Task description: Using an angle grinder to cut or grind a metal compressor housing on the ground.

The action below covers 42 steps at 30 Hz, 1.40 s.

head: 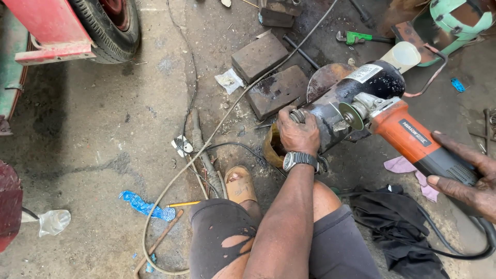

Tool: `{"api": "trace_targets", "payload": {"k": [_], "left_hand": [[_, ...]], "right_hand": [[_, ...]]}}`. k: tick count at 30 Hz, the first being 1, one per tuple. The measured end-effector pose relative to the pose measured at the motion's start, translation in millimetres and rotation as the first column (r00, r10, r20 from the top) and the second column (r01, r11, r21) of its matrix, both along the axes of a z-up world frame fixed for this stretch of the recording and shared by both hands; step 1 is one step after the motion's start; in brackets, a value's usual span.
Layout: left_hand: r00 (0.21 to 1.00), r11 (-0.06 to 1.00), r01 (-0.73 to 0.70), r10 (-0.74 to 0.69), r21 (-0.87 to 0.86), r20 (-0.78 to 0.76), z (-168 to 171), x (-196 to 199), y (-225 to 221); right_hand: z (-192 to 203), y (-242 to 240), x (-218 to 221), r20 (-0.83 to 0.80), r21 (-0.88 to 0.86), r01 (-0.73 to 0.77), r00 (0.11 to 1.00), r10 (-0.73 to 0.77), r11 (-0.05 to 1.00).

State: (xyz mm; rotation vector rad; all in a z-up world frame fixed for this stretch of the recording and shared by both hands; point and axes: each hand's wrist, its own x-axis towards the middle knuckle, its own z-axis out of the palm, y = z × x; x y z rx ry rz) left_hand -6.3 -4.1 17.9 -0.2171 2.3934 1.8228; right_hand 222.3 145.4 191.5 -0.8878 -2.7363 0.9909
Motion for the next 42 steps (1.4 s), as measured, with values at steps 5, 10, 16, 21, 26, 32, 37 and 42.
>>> {"api": "trace_targets", "payload": {"k": [5, 10, 16, 21, 26, 32, 37, 42], "left_hand": [[1.000, 1.000, 0.019, -0.019, 0.007, -0.006, -4, 0, 2], [0.996, 0.999, -0.005, 0.009, 0.052, -0.085, -7, 1, 1], [0.992, 0.999, -0.005, 0.011, 0.045, -0.124, -7, 2, 2], [0.987, 0.997, -0.039, 0.049, 0.071, -0.151, -12, 3, 4], [0.990, 0.997, -0.024, 0.034, 0.075, -0.139, -10, 3, 3], [0.984, 0.997, -0.027, 0.040, 0.073, -0.176, -11, 3, 5], [0.986, 0.997, -0.015, 0.026, 0.071, -0.163, -14, 3, 6], [0.989, 0.998, -0.007, 0.016, 0.059, -0.150, -7, 4, 4]], "right_hand": [[1, 0, -1, -0.034, -0.008, -0.022, 0.999, 0.021, 1.000], [12, -10, -16, 0.088, -0.075, 0.121, 0.990, -0.114, 0.990], [38, -27, -46, 0.231, 0.133, 0.070, 0.968, -0.100, 0.989], [37, -19, -61, 0.361, 0.235, 0.046, 0.923, -0.131, 0.971], [38, -31, -52, 0.280, 0.156, 0.079, 0.952, -0.120, 0.985], [20, -14, -33, 0.045, 0.106, -0.074, 0.997, 0.070, 0.992], [46, -35, -77, 0.472, 0.282, 0.081, 0.856, -0.212, 0.956], [42, -29, -81, 0.484, 0.310, 0.042, 0.853, -0.196, 0.950]]}}
